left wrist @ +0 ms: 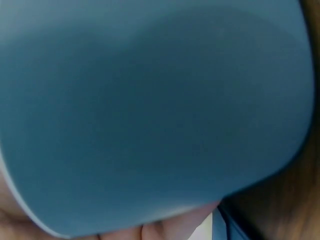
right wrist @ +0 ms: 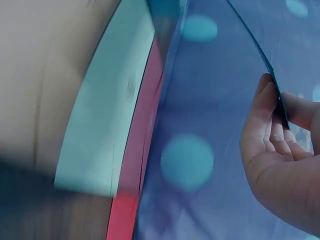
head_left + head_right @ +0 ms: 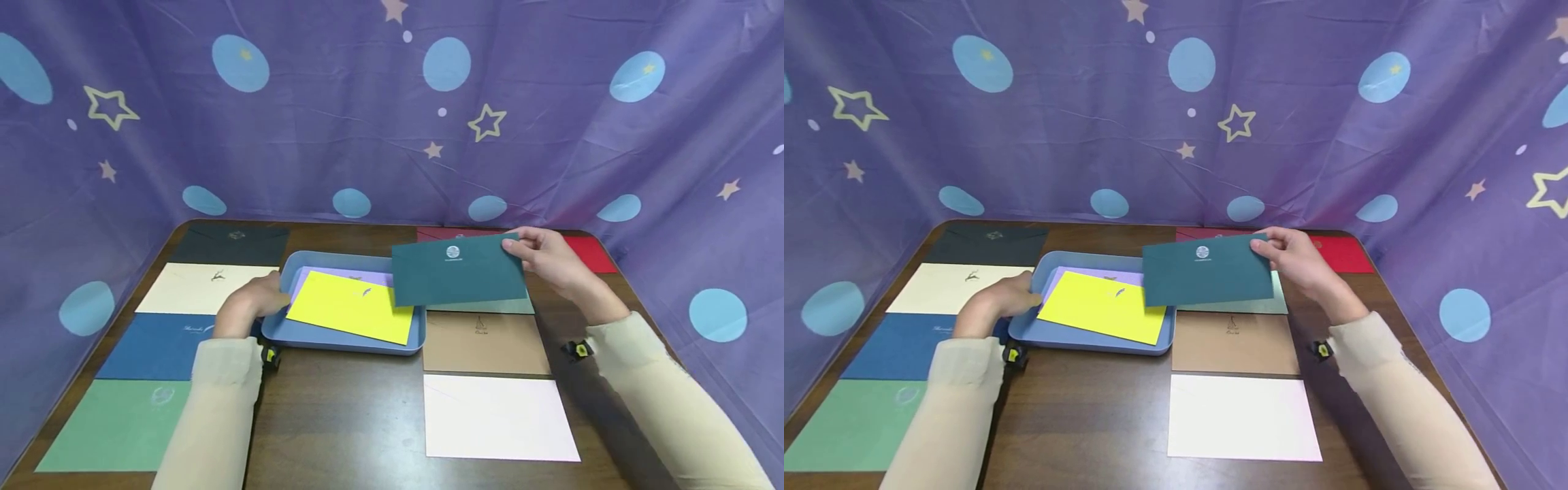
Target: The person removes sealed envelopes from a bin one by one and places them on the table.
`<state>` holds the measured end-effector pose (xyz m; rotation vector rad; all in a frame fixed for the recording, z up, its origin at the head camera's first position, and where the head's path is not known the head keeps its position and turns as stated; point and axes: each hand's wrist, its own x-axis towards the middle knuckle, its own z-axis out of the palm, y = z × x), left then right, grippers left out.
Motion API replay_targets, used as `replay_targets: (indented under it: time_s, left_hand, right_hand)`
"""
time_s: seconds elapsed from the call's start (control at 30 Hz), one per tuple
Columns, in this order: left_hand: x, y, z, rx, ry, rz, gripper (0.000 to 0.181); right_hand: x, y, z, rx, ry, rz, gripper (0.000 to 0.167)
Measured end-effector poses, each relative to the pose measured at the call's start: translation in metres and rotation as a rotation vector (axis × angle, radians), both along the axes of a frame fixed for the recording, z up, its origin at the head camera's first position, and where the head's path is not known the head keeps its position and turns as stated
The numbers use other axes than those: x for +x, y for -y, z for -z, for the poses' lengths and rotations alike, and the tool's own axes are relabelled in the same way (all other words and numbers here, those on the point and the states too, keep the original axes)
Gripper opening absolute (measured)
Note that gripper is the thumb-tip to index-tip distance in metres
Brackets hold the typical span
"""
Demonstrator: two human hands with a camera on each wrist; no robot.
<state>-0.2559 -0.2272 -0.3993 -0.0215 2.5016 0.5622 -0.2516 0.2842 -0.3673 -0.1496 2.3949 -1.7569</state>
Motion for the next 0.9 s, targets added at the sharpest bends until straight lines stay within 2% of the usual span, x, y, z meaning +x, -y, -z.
replay_targets:
  time_s: [0.23,0.4,0.53,0.7,0.9]
  left_hand:
    - [-0.001,0.001,0.000,0.017,-0.032,0.020,0.066]
    - [-0.001,0.002,0.001,0.011,-0.013,0.000,0.071]
    - [-0.001,0.004,0.002,0.002,-0.002,-0.009,0.075]
    - [-0.002,0.005,0.004,0.003,0.008,-0.021,0.075]
    - [-0.002,0.006,0.004,-0.001,0.012,-0.026,0.075]
  right_hand:
    - [0.008,-0.097,-0.011,0.148,0.013,0.127,0.024]
    - [0.015,-0.152,-0.015,0.205,0.060,0.168,0.021]
    - [0.019,-0.183,-0.013,0.295,0.090,0.144,0.034]
    - [0.019,-0.212,-0.008,0.387,0.172,0.082,0.045]
    - [0.017,-0.229,0.000,0.417,0.261,0.055,0.046]
